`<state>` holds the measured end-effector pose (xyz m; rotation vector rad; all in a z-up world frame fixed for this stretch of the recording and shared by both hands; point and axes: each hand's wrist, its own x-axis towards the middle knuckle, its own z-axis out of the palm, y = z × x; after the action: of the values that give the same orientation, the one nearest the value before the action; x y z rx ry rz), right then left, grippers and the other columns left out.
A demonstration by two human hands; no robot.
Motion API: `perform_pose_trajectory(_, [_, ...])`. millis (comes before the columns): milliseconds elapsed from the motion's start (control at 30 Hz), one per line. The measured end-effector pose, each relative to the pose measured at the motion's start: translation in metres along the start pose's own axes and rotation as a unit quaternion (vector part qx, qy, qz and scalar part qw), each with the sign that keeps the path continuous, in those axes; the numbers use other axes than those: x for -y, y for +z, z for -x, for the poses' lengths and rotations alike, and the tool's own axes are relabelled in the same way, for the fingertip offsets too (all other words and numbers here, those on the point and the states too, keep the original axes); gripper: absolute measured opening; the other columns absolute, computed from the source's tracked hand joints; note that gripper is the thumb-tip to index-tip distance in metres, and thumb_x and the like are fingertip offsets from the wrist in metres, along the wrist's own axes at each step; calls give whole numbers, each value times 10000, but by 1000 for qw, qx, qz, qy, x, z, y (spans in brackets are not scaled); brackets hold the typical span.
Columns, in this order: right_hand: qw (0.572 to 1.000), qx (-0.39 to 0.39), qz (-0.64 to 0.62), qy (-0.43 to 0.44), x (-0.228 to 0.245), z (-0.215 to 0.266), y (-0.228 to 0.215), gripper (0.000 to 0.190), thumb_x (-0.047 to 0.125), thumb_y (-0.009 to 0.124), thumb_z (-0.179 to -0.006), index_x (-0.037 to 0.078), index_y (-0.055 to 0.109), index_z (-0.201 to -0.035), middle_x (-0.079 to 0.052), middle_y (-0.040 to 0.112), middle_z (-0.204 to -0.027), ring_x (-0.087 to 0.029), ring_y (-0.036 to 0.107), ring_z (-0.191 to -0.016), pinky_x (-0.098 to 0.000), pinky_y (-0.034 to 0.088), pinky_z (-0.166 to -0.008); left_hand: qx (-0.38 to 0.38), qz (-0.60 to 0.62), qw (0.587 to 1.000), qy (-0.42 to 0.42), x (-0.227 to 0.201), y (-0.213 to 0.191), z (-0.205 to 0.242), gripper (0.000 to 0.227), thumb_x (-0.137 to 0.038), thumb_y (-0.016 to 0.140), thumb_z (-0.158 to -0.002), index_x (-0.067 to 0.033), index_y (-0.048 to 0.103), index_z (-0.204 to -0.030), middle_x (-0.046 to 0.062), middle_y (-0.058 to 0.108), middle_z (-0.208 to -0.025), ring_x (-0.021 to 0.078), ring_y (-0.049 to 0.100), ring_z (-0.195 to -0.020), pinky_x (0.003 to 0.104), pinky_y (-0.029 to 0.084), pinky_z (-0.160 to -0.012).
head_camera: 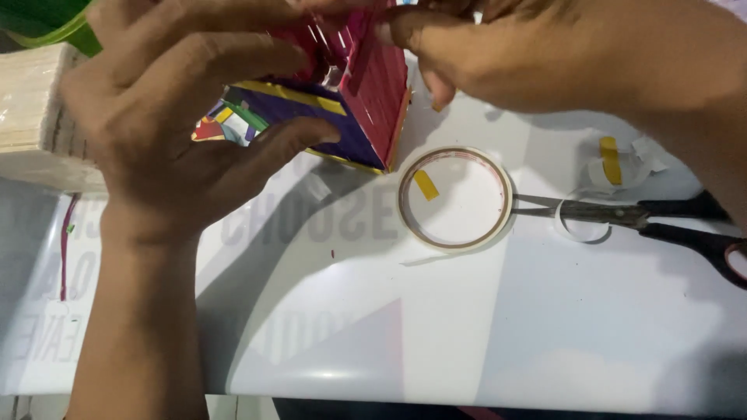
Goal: Assembling a decorative container by applying double-sided tape to popsicle sticks and attaching them to a frame.
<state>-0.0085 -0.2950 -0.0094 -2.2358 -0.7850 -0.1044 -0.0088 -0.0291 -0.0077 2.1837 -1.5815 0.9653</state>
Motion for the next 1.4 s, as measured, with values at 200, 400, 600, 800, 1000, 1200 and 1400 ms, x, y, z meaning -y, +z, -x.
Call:
perform_pose_trajectory(200, [995,20,-37,96,-7,-4,0,425,224,635,-1030,322,654,-1444,22,631,-803,-90,604,-613,-215,531,-579,-26,44,998,27,-2,2,-5,292,-165,858,-1123,112,784,-1070,270,800,-1129,366,774,-1041,461,487,-944])
perform_pose_trajectory(400, [986,-7,-6,-167,-12,4,-1,251,-9,704,-1117,56,709,-1359,-50,703,-1060,-133,543,-668,-247,437,-621,-58,-8,998,27,1,3,1,332,-261,847,-1110,69,829,-1136,229,819,-1129,408,695,-999,470,462,-938])
perform_pose_trajectory(600, [994,2,4,-113,-11,2,1,272,45,704,-1100,101,722,-1366,-23,618,-828,-130,516,-597,-250,441,-582,-92,11,987,133,0,0,-11,100,31,864,-1096,110,806,-1079,256,793,-1039,494,733,-972,528,522,-843])
perform_pose_trajectory(800, [998,-10,44,-53,-9,2,3,269,116,710,-1105,195,758,-1359,-7,596,-750,-140,505,-614,-271,398,-620,-40,34,992,115,-6,1,-9,143,69,773,-1103,194,732,-1157,327,738,-1101,501,700,-1068,523,636,-925])
perform_pose_trajectory(1000, [992,-31,50,-113,-12,5,3,234,33,751,-1125,102,781,-1347,-40,638,-802,-157,521,-630,-284,427,-642,-53,15,990,130,-6,1,-10,123,87,807,-1103,178,733,-1138,298,757,-1070,506,734,-1031,528,671,-889])
perform_pose_trajectory(1200, [988,-37,40,-147,-16,5,5,210,19,791,-1138,46,779,-1346,-55,634,-756,-140,555,-570,-262,472,-634,-46,33,991,119,-6,0,-10,91,102,788,-1118,157,727,-1155,285,766,-1081,532,721,-1033,550,633,-872])
perform_pose_trajectory(1400, [998,-23,51,-37,-11,5,6,249,142,738,-1124,183,770,-1367,-11,588,-691,-129,571,-522,-234,486,-571,-47,43,992,107,-12,2,-12,116,53,760,-1141,166,736,-1138,292,767,-1056,493,723,-994,514,632,-853])
